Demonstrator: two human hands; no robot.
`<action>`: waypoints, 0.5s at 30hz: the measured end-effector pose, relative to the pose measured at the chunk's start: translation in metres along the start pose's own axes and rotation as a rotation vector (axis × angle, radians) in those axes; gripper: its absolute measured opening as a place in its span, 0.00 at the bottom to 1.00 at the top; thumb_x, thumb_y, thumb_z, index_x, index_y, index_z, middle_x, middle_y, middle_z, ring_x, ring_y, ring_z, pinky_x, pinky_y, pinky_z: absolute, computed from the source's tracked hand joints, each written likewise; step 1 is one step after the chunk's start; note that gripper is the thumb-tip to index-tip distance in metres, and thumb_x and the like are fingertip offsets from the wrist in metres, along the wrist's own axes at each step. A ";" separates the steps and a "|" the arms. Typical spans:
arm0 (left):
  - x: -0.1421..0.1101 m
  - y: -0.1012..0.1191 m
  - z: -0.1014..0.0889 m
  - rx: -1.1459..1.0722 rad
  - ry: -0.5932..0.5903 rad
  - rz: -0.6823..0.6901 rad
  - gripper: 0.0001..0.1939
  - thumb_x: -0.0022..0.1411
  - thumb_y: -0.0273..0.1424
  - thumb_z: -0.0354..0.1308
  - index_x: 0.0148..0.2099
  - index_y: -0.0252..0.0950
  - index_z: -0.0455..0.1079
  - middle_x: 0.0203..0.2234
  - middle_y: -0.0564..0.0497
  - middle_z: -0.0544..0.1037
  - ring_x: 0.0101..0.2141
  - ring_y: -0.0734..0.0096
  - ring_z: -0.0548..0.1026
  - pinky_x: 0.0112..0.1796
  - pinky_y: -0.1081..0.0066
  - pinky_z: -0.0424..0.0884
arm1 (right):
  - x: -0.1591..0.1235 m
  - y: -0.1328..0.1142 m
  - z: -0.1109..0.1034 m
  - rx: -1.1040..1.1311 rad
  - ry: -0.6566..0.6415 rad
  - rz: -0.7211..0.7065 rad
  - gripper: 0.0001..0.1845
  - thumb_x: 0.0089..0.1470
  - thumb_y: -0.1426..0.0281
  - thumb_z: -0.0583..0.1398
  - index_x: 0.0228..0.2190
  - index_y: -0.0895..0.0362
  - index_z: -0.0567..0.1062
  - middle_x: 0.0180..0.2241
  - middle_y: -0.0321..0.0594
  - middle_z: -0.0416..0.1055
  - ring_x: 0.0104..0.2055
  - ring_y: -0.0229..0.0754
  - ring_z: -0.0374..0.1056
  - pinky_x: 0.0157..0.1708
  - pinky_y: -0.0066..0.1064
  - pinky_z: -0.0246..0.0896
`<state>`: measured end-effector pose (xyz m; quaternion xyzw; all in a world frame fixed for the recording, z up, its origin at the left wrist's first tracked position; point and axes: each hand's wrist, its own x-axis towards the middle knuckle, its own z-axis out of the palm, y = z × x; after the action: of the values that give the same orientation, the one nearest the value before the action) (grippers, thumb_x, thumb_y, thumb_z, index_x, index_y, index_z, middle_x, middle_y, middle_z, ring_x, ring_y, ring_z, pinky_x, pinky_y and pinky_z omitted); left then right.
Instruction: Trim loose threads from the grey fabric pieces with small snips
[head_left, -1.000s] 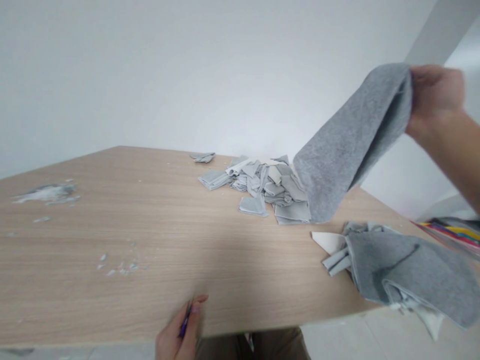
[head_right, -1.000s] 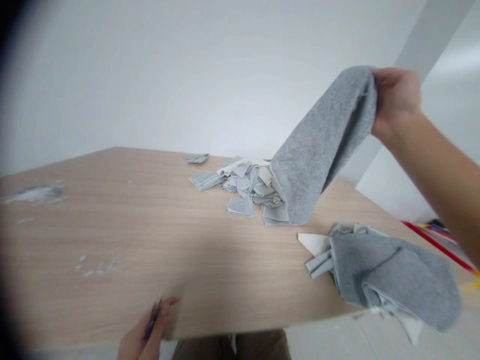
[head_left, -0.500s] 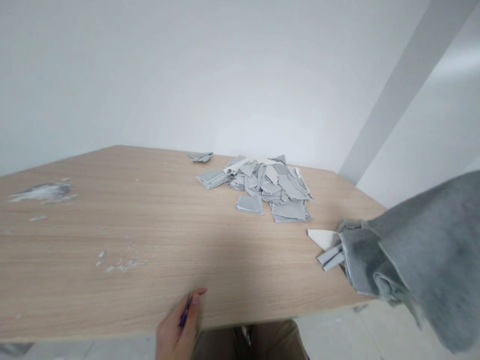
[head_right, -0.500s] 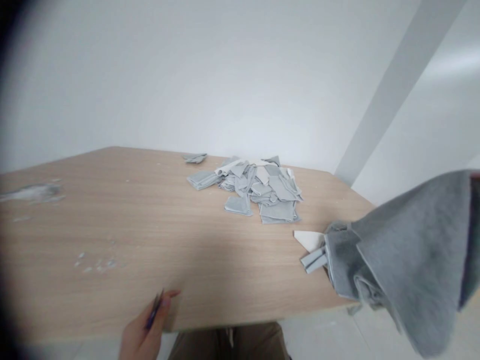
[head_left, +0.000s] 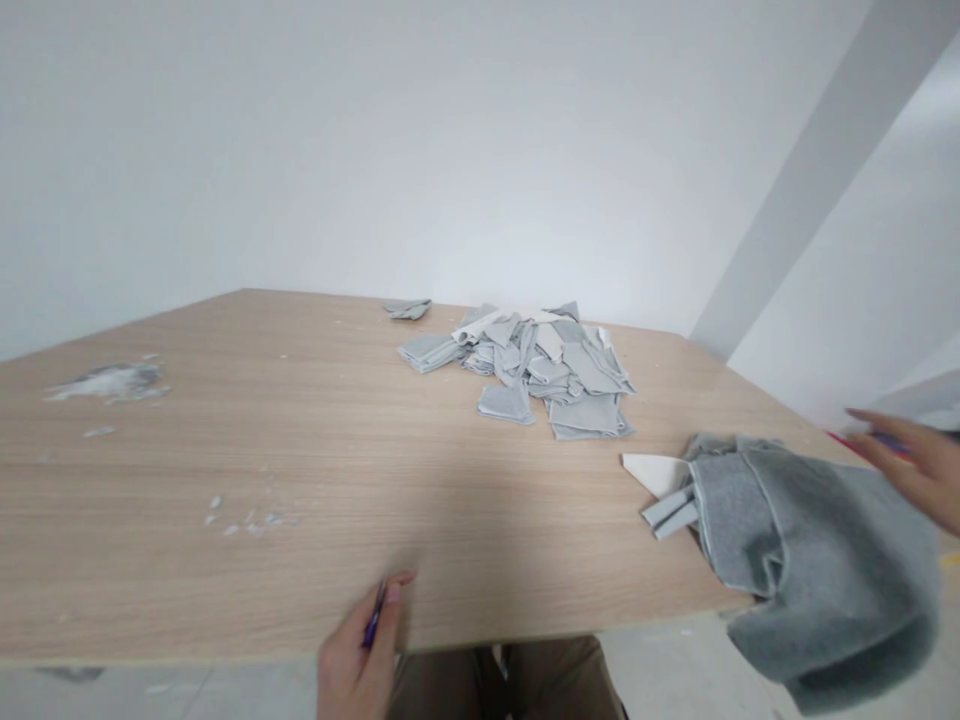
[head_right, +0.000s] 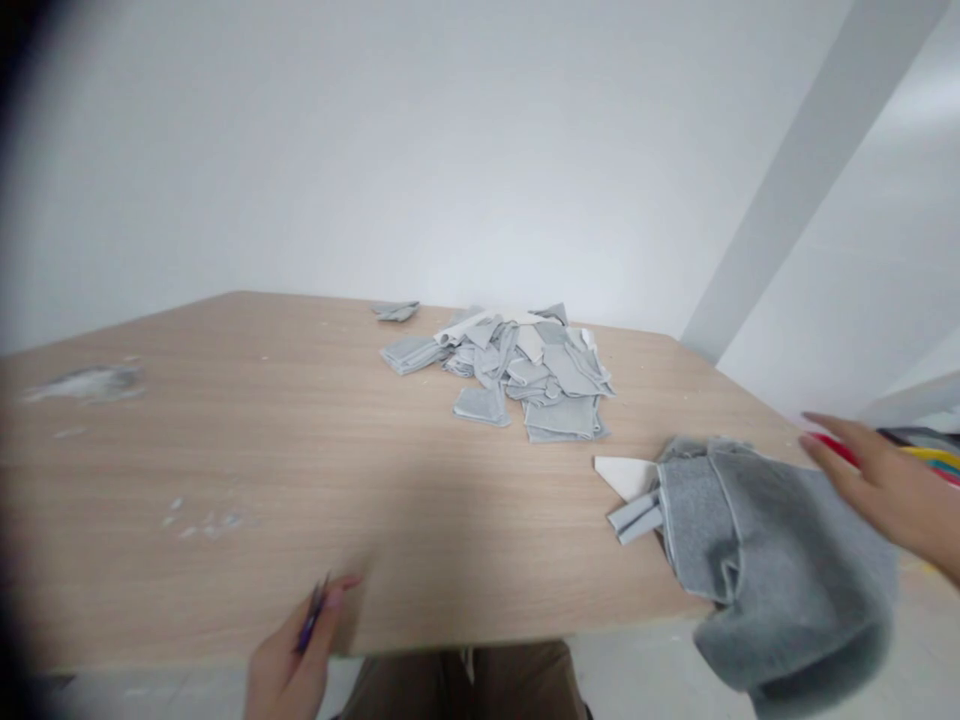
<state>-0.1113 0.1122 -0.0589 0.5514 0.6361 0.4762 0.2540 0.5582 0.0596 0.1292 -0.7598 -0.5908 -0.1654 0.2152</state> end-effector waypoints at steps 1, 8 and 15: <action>0.000 0.000 0.001 0.001 0.003 0.001 0.35 0.59 0.60 0.51 0.44 0.36 0.81 0.40 0.45 0.85 0.46 0.54 0.81 0.47 0.67 0.77 | -0.010 -0.010 0.029 -0.013 -0.031 -0.030 0.31 0.58 0.47 0.52 0.61 0.38 0.65 0.58 0.52 0.71 0.58 0.64 0.69 0.56 0.57 0.61; 0.003 -0.005 0.000 0.044 -0.026 0.000 0.34 0.60 0.59 0.51 0.44 0.35 0.81 0.42 0.44 0.84 0.47 0.51 0.80 0.50 0.61 0.75 | -0.060 -0.042 0.120 -0.230 0.015 -0.071 0.36 0.63 0.52 0.45 0.66 0.54 0.61 0.66 0.51 0.61 0.69 0.64 0.52 0.66 0.64 0.43; 0.005 -0.005 -0.003 0.134 -0.057 -0.025 0.29 0.61 0.53 0.51 0.48 0.36 0.80 0.43 0.45 0.84 0.48 0.49 0.80 0.52 0.57 0.74 | -0.034 -0.010 0.072 -0.009 -0.344 -0.111 0.32 0.65 0.52 0.47 0.65 0.48 0.61 0.68 0.42 0.58 0.70 0.56 0.51 0.68 0.58 0.45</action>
<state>-0.1176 0.1165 -0.0607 0.5725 0.6660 0.4132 0.2407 0.5397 0.0710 0.0520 -0.7439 -0.6593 -0.0476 0.0980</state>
